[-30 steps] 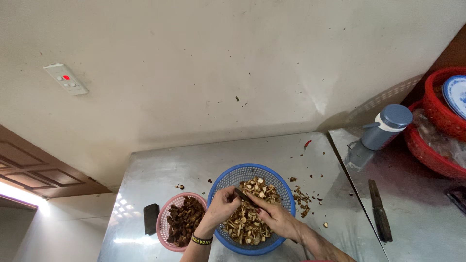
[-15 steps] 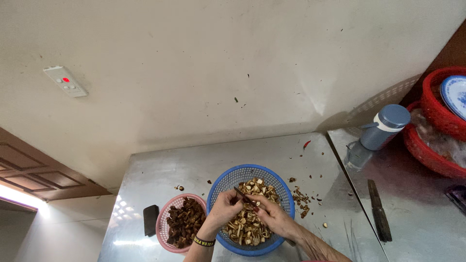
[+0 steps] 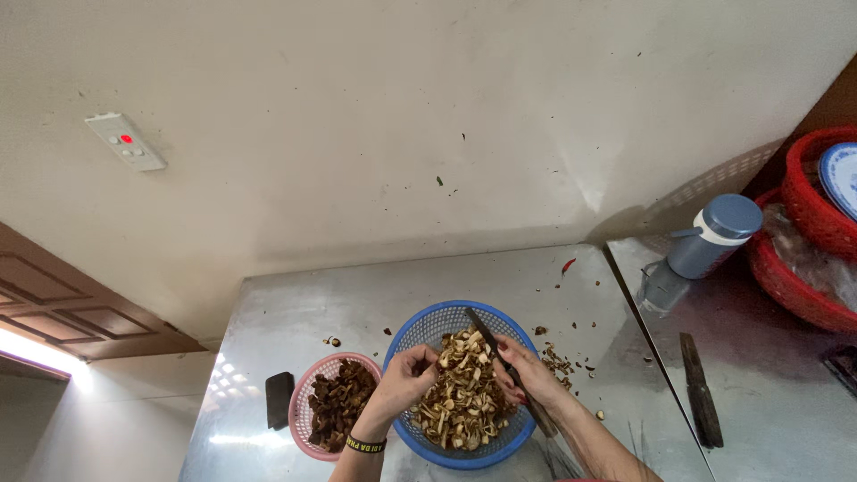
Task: The person trims dried mushroom slices with a small paring knife, cutting away tough or discolored parts over a blue basket. Trimmed pieces stay in the blue basket while rejected pieces are placed into a pink basket beside it, and the person works through the pile piece by piece.
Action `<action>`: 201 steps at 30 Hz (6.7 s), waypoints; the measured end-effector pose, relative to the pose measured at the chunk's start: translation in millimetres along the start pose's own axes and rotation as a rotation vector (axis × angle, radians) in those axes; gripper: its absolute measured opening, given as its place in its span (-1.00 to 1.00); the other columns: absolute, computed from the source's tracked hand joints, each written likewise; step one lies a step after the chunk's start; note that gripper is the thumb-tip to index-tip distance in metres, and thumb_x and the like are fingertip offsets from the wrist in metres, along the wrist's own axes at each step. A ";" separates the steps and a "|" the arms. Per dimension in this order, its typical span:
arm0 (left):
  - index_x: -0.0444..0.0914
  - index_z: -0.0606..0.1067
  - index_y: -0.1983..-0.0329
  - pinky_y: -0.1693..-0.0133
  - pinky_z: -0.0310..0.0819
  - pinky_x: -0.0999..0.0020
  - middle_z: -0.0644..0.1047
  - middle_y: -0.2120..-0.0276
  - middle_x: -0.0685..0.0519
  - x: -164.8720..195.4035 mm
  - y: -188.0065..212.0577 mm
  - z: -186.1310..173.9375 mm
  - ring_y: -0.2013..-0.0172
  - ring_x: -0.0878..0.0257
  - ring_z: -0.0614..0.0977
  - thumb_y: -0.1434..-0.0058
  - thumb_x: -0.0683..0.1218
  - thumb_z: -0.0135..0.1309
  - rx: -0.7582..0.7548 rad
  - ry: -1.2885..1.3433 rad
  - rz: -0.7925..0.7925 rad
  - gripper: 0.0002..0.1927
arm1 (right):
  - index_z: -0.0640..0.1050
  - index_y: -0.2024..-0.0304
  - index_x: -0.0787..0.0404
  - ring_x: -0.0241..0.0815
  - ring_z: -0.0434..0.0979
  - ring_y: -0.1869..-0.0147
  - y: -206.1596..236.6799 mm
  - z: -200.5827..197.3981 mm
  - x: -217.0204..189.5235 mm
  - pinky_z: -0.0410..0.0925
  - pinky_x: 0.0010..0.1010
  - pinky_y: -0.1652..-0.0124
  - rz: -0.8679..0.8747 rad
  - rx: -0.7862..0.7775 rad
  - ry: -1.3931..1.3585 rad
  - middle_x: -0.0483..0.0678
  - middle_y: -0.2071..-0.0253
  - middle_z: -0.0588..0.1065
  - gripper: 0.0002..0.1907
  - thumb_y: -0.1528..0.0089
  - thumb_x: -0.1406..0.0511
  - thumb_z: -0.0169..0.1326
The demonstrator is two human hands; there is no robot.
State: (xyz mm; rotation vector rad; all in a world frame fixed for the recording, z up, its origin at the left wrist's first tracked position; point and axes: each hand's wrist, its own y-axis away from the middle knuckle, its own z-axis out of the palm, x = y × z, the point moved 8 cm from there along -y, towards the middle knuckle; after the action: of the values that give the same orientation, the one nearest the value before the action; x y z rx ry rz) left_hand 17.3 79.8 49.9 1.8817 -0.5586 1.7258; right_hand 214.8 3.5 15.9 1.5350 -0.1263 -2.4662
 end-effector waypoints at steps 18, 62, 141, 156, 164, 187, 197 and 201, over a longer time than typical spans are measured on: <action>-0.28 0.60 0.20 0.19 0.53 0.11 0.63 0.28 -0.14 -18.6 13.3 -2.7 0.24 -0.09 0.67 -0.22 -0.08 0.13 0.366 -0.591 0.085 -0.82 | 0.01 -0.53 -0.01 -0.29 0.14 0.65 5.4 -20.7 50.6 0.17 -0.41 0.62 0.361 0.199 0.239 -0.07 0.57 0.31 -0.39 -0.41 0.17 -0.32; -0.30 0.60 0.02 0.22 0.65 0.34 0.68 0.22 -0.03 -46.4 60.0 -127.5 0.29 0.22 0.69 -0.28 -0.15 0.08 0.528 0.054 -0.279 -0.75 | 0.01 -0.57 -0.14 -0.32 0.19 0.64 16.9 -21.9 62.3 0.17 -0.44 0.65 0.220 0.151 0.333 -0.08 0.52 0.44 -0.33 -0.38 0.24 -0.34; -0.23 0.49 -0.18 0.08 0.57 0.33 0.58 0.14 0.05 -50.3 -47.4 103.0 0.20 0.29 0.61 -0.36 -0.18 -0.01 -0.040 0.743 -0.205 -0.68 | 0.12 -0.53 -0.05 -0.31 0.17 0.67 92.3 -98.3 26.5 0.18 -0.43 0.64 0.120 0.733 0.393 -0.09 0.63 0.31 -0.40 -0.41 0.22 -0.26; -0.34 0.48 -0.01 0.19 0.45 0.47 0.54 0.27 0.12 -39.0 -41.5 82.4 0.27 0.39 0.52 -0.28 -0.26 0.10 0.196 0.311 0.096 -0.76 | 0.09 -0.54 -0.12 -0.36 0.19 0.67 42.5 -1.3 19.6 0.21 -0.48 0.64 0.059 0.263 0.255 -0.15 0.62 0.31 -0.37 -0.38 0.26 -0.34; -0.29 0.44 -0.02 0.29 0.42 0.49 0.61 0.33 0.04 -49.8 -40.7 64.3 0.34 0.36 0.58 -0.38 -0.14 -0.07 0.026 0.439 -0.142 -0.79 | 0.09 -0.55 -0.10 -0.39 0.21 0.65 28.9 1.5 13.1 0.20 -0.50 0.63 0.066 0.097 0.401 -0.17 0.60 0.30 -0.38 -0.40 0.25 -0.32; -0.33 0.57 0.06 0.32 0.40 0.52 0.59 0.33 0.15 -44.9 -34.1 56.6 0.39 0.43 0.53 -0.35 -0.20 0.03 0.190 0.750 -0.014 -0.83 | 0.15 -0.47 0.00 -0.29 0.53 0.41 30.8 49.9 -22.5 0.40 -0.38 0.38 -0.210 0.258 0.861 -0.08 0.38 0.56 -0.36 -0.33 0.29 -0.06; -0.34 0.55 0.10 0.18 0.61 0.33 0.65 0.25 0.03 -56.5 -36.6 44.2 0.26 0.27 0.69 -0.30 -0.18 0.01 0.247 0.806 -0.074 -0.81 | 0.16 -0.52 -0.08 -0.33 0.36 0.50 5.7 7.8 -0.3 0.35 -0.35 0.47 -0.053 0.276 0.636 -0.08 0.48 0.43 -0.35 -0.36 0.30 -0.15; -0.35 0.56 0.02 0.18 0.54 0.39 0.64 0.19 0.04 -49.7 -36.7 42.1 0.25 0.29 0.65 -0.34 -0.19 0.03 0.234 0.768 -0.029 -0.79 | 0.08 -0.54 -0.03 -0.33 0.37 0.52 15.7 43.7 -12.7 0.30 -0.39 0.46 -0.147 0.136 0.899 -0.09 0.52 0.43 -0.28 -0.34 0.31 -0.06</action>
State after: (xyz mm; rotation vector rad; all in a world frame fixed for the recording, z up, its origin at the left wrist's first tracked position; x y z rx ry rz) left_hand 67.7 79.7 -5.4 1.1833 -0.0274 2.3618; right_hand 183.5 -10.7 49.6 2.6091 -0.0184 -1.6433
